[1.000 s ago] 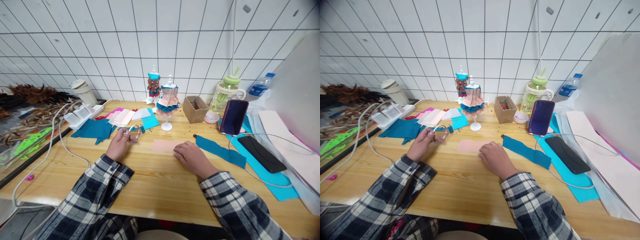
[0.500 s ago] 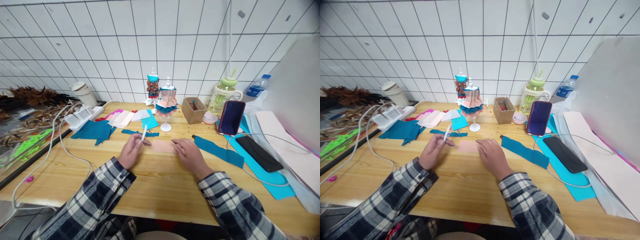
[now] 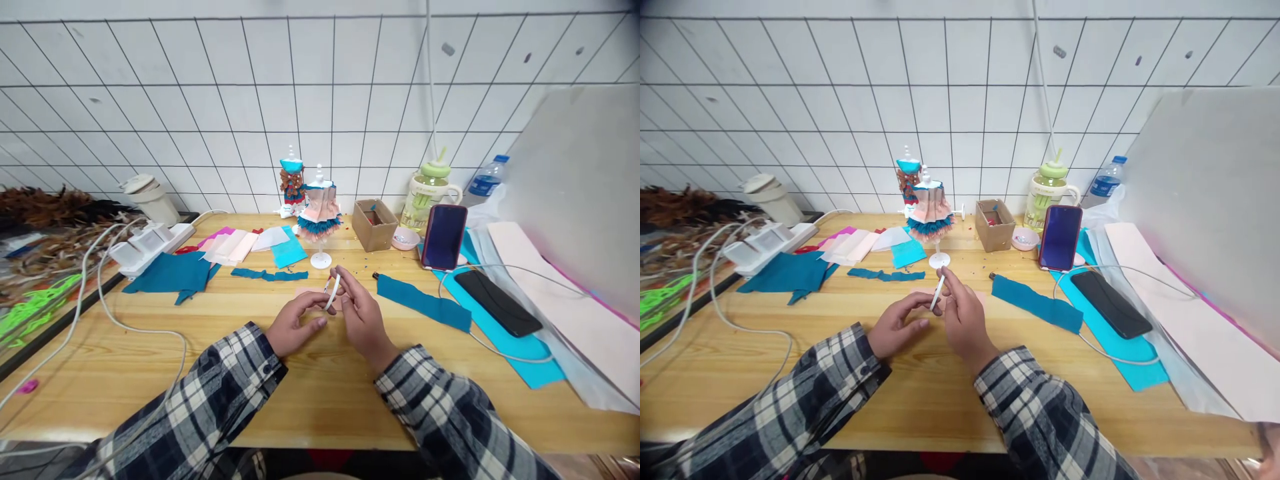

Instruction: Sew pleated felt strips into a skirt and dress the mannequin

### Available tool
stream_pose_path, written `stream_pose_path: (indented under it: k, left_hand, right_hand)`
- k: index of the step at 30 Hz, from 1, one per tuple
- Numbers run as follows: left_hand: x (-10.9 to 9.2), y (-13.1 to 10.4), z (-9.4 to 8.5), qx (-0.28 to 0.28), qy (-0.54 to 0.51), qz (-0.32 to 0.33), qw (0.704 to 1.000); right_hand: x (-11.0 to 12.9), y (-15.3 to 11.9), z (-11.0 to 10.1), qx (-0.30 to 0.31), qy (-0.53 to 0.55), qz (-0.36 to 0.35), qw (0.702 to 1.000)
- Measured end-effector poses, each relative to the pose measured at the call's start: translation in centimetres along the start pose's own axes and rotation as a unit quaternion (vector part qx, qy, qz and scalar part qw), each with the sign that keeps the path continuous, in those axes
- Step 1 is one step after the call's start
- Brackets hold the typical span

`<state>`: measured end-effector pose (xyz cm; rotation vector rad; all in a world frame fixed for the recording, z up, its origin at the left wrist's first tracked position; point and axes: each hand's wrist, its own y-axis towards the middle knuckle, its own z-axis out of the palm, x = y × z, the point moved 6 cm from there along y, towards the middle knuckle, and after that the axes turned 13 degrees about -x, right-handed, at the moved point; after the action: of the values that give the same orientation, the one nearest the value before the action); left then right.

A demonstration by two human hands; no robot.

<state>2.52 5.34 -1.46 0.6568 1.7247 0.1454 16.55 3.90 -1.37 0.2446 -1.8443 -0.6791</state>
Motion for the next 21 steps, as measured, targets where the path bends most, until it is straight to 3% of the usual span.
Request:
stream_pose_path:
  k: [4,8,13,21]
  left_hand:
    - [0.2,0.1,-0.5,-0.008,0.141,0.036,0.989]
    - [0.3,0.1,-0.5,-0.015,0.234,0.074,0.969]
    - [0.1,-0.1,-0.9,-0.027,0.256,0.092,0.962]
    - [-0.2,-0.4,-0.7,-0.009,0.329,0.128,0.936]
  right_hand:
    - [0.0,-0.3,0.7,0.037,0.091,0.053,0.994]
    - [0.1,0.1,-0.8,-0.018,0.012,0.043,0.999]
    - [1.5,0.1,-0.7,0.034,-0.067,-0.072,0.995]
    - [0.3,0.1,-0.3,0.018,-0.086,-0.021,0.996]
